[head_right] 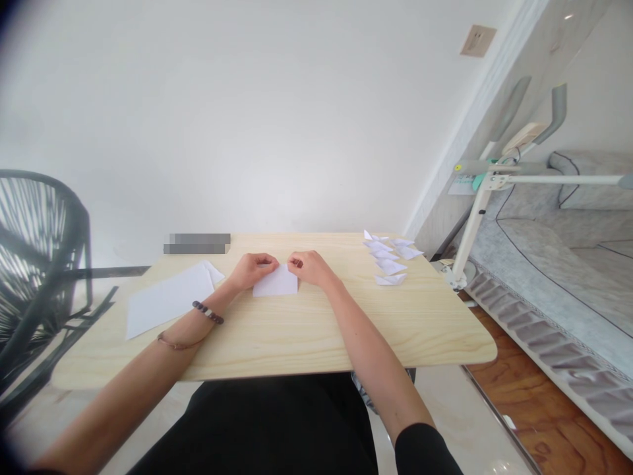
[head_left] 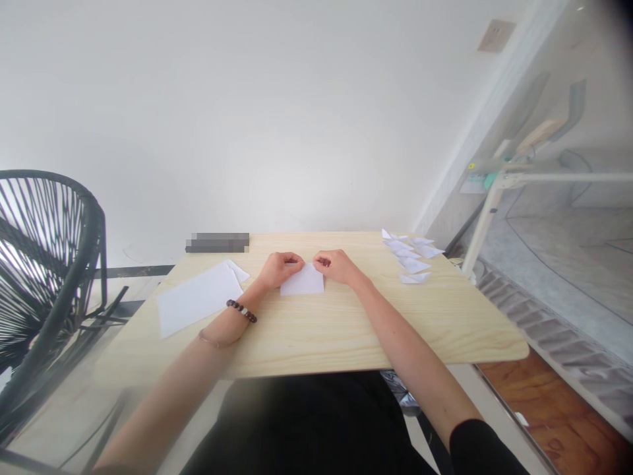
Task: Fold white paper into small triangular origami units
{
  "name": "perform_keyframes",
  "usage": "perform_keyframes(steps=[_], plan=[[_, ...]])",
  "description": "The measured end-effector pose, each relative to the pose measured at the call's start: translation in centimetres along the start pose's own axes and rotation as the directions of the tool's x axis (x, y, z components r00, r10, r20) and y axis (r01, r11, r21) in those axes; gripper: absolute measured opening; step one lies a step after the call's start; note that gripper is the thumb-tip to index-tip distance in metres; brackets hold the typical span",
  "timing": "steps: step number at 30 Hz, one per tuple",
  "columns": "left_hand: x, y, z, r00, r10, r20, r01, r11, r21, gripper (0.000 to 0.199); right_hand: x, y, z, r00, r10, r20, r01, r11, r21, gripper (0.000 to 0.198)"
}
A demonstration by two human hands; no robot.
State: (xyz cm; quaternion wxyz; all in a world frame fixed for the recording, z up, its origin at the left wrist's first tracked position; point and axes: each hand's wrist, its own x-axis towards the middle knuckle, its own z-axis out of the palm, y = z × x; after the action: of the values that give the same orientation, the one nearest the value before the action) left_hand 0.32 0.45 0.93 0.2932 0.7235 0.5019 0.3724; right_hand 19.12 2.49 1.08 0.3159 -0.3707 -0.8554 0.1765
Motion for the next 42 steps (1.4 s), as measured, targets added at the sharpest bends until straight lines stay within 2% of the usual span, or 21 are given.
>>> perform_keyframes(steps=[10, 15, 19, 23, 26, 35, 42], plan=[[0.1, -0.3, -0.3, 1.000, -0.017, -0.004, 0.017, 1.000, 0.011, 0.034, -0.6, 1.2, -1.6, 0.988, 0.104, 0.114, -0.116, 0.988, 0.105, 0.016], [0.1, -0.6, -0.9, 0.998, -0.053, -0.030, 0.053, 0.999, 0.000, 0.037, -0.9, 2.0, -1.6, 0.978, 0.191, 0.080, -0.201, 0.968, 0.153, 0.018], [0.1, -0.5, -0.7, 0.999, -0.043, -0.021, 0.043, 0.999, -0.007, 0.036, -0.5, 1.3, -0.4, 0.987, 0.155, 0.051, -0.163, 0.961, 0.225, 0.027], [0.1, -0.2, -0.2, 1.000, -0.021, -0.005, 0.021, 1.000, -0.017, 0.034, -0.1, 0.1, 0.9, 0.999, 0.044, 0.010, -0.045, 0.987, 0.152, 0.024], [0.0, -0.2, 0.0, 1.000, 0.004, 0.008, -0.004, 1.000, -0.022, 0.033, -0.1, -0.3, 1.3, 1.000, 0.012, -0.001, -0.012, 0.992, 0.127, 0.023], [0.1, -0.4, 0.1, 0.998, 0.032, 0.045, -0.030, 0.998, -0.047, 0.032, 0.0, -0.5, 0.6, 0.998, -0.065, 0.009, 0.064, 0.996, 0.064, 0.020], [0.2, -0.7, 0.2, 0.997, 0.042, 0.058, -0.038, 0.997, -0.063, 0.029, -0.1, -0.3, 0.1, 0.996, -0.078, 0.036, 0.076, 0.995, 0.066, 0.021]])
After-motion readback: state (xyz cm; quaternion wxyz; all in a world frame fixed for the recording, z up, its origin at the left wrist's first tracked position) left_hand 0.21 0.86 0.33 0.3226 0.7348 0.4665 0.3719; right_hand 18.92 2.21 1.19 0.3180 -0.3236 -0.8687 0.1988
